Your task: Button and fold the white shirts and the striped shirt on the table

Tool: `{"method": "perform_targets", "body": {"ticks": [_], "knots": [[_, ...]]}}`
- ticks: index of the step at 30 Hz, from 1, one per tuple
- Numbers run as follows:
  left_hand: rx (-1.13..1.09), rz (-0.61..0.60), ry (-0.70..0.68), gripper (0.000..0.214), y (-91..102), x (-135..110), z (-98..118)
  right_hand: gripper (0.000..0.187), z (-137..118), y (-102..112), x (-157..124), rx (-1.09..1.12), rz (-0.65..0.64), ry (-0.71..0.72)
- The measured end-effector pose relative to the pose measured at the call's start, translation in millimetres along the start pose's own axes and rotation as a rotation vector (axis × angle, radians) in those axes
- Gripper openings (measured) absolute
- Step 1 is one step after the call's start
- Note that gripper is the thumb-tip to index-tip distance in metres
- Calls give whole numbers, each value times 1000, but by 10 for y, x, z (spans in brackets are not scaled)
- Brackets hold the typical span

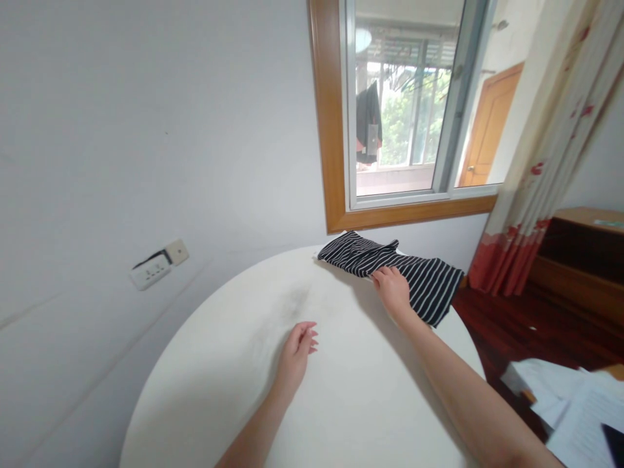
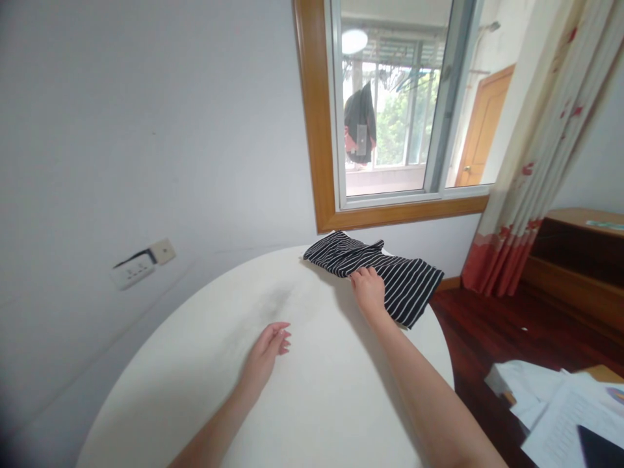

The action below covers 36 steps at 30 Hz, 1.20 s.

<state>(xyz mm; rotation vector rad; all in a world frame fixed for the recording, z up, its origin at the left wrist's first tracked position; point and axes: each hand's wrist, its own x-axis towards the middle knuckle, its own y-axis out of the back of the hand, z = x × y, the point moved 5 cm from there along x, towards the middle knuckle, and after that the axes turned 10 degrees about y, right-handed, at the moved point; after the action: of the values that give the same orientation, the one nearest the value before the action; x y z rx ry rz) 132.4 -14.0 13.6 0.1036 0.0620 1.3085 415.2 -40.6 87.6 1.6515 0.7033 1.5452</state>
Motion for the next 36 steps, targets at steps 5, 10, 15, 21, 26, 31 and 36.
{"method": "perform_targets", "body": {"ticks": [5, 10, 15, 21, 26, 31, 36], "knots": [[-3, -22, 25, 43, 7, -24, -6, 30, 78, -50, -64, -67, -53, -68], [-38, -18, 55, 47, 14, -43, 43, 22, 111, -59, -57, -65, -115, -59], [-112, -29, 96, 51, 32, -7, 32, 27, 160, 53, -26, -27, -5, -41], [-273, -136, 250, 48, -21, -9, -37, 32, -163, 196, -8, 117, 24, 67], [-332, -86, 274, 52, 53, 23, -94, 35, -946, 181, -131, 501, -143, 264], [92, 259, -79, 47, 436, 121, 74, 21, -1725, 258, -585, 991, -547, 632], [476, 220, -308, 40, 432, 71, 204, 41, -1637, 293, -658, 1321, -930, 552]]}}
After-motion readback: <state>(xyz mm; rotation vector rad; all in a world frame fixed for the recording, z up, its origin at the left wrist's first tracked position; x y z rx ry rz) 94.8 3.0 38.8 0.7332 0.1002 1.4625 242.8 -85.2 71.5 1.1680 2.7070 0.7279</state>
